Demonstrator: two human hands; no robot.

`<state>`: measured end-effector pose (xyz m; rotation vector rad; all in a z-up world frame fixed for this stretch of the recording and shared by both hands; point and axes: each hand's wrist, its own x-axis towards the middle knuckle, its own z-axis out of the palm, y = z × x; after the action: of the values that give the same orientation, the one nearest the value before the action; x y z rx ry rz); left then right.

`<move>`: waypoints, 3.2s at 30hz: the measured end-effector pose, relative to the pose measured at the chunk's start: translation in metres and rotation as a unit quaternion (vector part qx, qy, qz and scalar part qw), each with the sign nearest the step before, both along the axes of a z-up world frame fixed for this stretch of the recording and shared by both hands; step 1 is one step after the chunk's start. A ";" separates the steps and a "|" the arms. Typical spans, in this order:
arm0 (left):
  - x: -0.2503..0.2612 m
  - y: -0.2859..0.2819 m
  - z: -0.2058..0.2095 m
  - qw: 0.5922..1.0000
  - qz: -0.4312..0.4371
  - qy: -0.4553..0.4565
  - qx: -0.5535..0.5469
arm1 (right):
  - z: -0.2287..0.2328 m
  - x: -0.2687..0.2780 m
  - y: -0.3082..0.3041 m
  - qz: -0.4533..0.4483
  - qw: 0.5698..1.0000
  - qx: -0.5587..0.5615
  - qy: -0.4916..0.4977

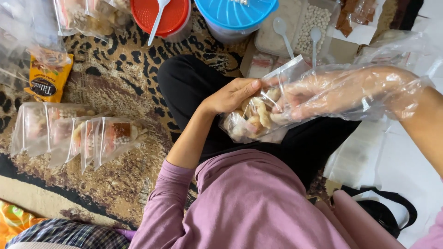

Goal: A person wearing plastic gloves is manually packaging various snack items, including crackers and nuts, into small plastic bags while sitting on the floor.

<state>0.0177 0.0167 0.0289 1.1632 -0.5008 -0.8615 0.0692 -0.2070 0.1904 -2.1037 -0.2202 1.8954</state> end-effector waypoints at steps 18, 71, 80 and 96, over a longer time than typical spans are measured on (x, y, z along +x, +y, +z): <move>0.000 -0.004 -0.013 0.997 -0.011 -0.065 -0.029 | -0.001 -0.002 0.009 -0.008 0.999 0.022 0.043; 0.004 -0.001 -0.019 0.974 0.182 -0.132 0.039 | -0.002 0.007 0.019 0.120 0.980 -0.012 -0.156; 0.002 -0.009 -0.028 0.972 0.206 -0.112 0.027 | -0.010 0.015 0.014 0.097 0.987 -0.006 -0.124; -0.002 -0.008 -0.006 0.973 0.193 -0.124 0.022 | -0.010 0.014 0.017 0.115 0.990 0.018 -0.078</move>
<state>0.0160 0.0088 0.0225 1.3613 -0.4395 -0.3948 0.0834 -0.1904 0.1799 -2.2896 -0.5480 1.8298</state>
